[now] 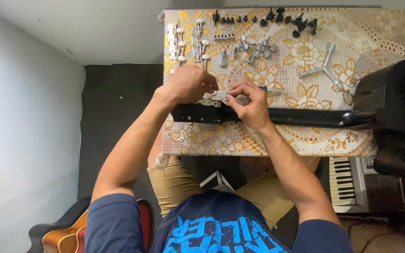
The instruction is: The person is repairing a guitar neck by installing tuning pegs. They use a screwdriver to tighten screws and secure the pegs into the headstock. The person works methodically, handling each component with care.
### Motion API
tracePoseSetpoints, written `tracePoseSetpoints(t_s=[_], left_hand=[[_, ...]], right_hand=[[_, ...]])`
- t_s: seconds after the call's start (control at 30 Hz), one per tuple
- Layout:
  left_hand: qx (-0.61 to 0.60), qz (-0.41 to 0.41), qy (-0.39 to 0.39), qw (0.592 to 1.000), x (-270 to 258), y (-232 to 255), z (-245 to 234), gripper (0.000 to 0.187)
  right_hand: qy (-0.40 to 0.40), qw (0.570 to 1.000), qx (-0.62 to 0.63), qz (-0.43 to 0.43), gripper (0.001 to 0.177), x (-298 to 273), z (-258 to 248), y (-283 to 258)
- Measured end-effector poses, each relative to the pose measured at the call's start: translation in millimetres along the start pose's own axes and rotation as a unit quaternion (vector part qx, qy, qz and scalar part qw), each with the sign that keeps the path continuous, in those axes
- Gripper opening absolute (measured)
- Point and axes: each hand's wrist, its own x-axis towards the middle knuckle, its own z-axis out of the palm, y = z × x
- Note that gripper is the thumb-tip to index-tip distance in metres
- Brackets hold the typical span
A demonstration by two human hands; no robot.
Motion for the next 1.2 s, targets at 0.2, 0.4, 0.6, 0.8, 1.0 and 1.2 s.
tracePoseSetpoints(t_s=[0.2, 0.4, 0.6, 0.8, 1.0, 1.2], left_hand=[[-0.018, 0.021, -0.052, 0.998, 24, -2, 17, 0.011], [-0.025, 0.013, -0.104, 0.994, 23, 6, 12, 0.027], [-0.108, -0.019, -0.177, 0.978, 23, 5, 13, 0.044], [-0.142, -0.037, -0.190, 0.971, 26, 11, 13, 0.042], [-0.137, -0.043, -0.177, 0.974, 20, 10, 7, 0.044], [-0.150, -0.038, -0.205, 0.967, 33, -12, 34, 0.043]], right_hand=[[0.029, 0.999, 0.020, 0.011, 0.007, -2, -3, 1], [0.031, 0.999, 0.018, -0.003, 0.008, 0, -4, 1], [0.030, 0.999, 0.018, -0.003, 0.008, 0, -3, -2], [0.034, 0.999, 0.022, -0.002, 0.009, -1, -5, 0], [0.034, 0.999, 0.026, 0.005, 0.008, -2, -5, 0], [0.018, 0.999, 0.034, 0.009, 0.008, -1, -4, -3]])
